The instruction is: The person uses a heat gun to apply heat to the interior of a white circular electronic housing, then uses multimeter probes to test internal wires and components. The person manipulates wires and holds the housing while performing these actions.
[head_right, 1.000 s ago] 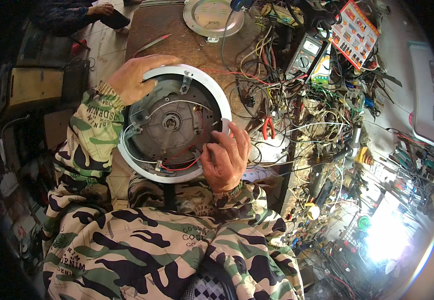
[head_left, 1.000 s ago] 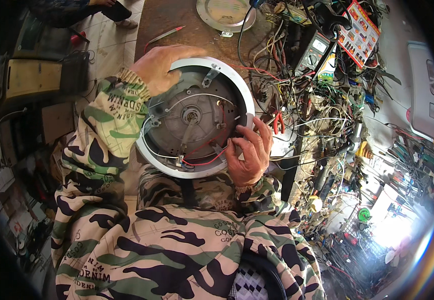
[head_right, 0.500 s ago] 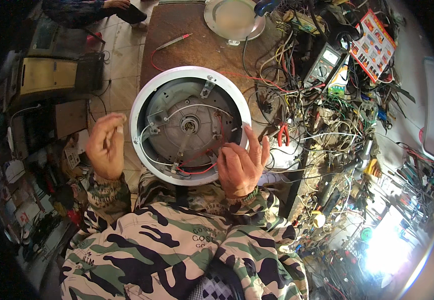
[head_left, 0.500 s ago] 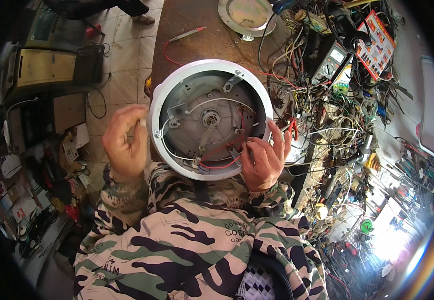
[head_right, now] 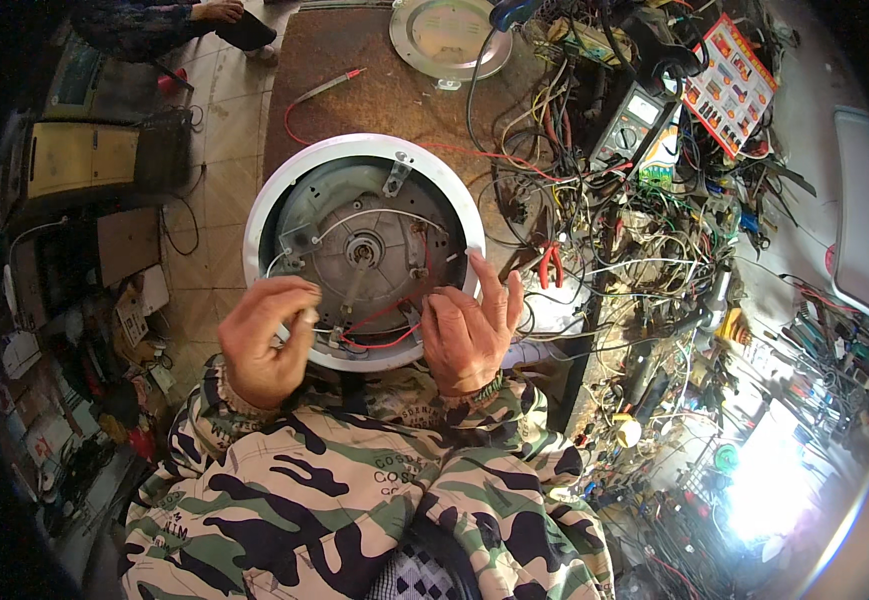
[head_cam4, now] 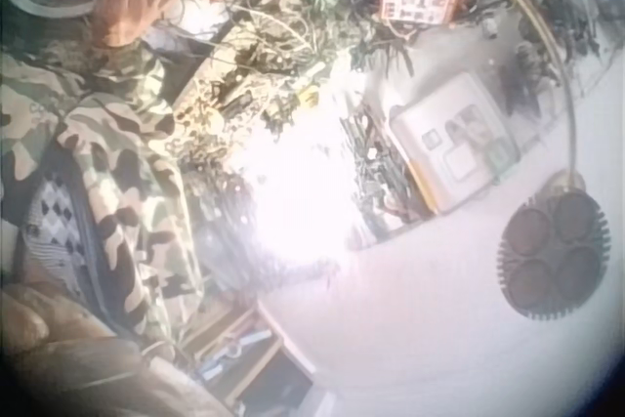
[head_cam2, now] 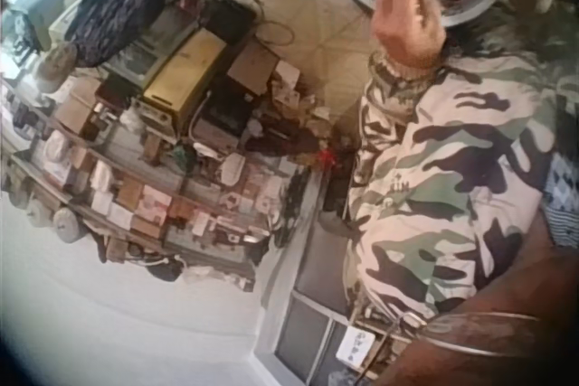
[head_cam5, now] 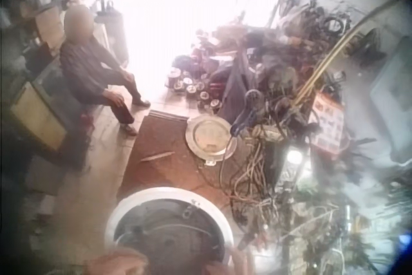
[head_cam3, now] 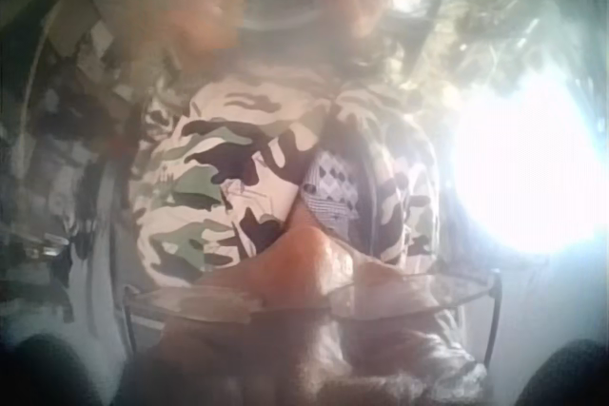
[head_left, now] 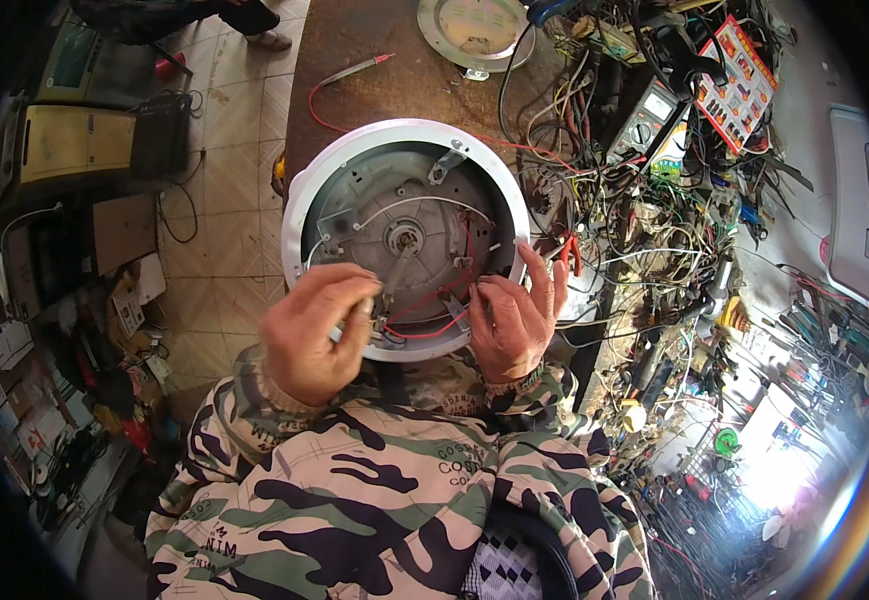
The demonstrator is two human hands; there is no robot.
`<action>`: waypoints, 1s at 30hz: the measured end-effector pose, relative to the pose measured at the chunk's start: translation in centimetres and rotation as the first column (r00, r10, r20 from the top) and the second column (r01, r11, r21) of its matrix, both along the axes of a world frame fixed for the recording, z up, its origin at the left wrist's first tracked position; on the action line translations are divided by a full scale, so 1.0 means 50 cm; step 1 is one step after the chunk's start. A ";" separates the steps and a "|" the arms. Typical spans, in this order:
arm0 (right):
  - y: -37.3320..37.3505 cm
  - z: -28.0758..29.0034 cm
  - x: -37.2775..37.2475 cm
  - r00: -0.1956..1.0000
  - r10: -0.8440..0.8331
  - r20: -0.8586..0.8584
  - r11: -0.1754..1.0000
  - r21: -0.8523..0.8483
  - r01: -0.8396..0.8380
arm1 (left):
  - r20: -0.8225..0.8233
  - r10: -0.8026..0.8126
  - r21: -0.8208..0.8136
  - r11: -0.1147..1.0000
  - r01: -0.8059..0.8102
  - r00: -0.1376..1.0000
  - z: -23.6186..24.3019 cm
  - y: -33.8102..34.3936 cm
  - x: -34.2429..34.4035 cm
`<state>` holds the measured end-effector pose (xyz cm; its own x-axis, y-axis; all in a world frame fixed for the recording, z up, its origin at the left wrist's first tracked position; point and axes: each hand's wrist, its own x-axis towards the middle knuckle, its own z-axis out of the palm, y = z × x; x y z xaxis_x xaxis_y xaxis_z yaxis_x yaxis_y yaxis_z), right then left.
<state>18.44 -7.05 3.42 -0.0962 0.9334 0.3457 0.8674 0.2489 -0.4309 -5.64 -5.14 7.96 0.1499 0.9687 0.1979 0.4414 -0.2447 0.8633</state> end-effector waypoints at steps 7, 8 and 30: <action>-0.004 0.006 -0.005 1.000 -0.031 -0.005 0.999 -0.034 0.031 | -0.106 -0.249 -0.156 0.960 0.232 0.963 -0.015 -0.007 0.065; -0.003 0.006 -0.006 0.999 -0.033 -0.005 0.999 -0.035 0.033 | -0.124 -0.268 -0.190 0.951 0.242 0.955 -0.018 -0.008 0.073; -0.041 -0.004 0.003 0.923 -0.201 -0.328 0.978 -0.122 0.169 | -0.080 -0.146 -0.369 0.923 0.106 0.986 -0.084 0.024 0.150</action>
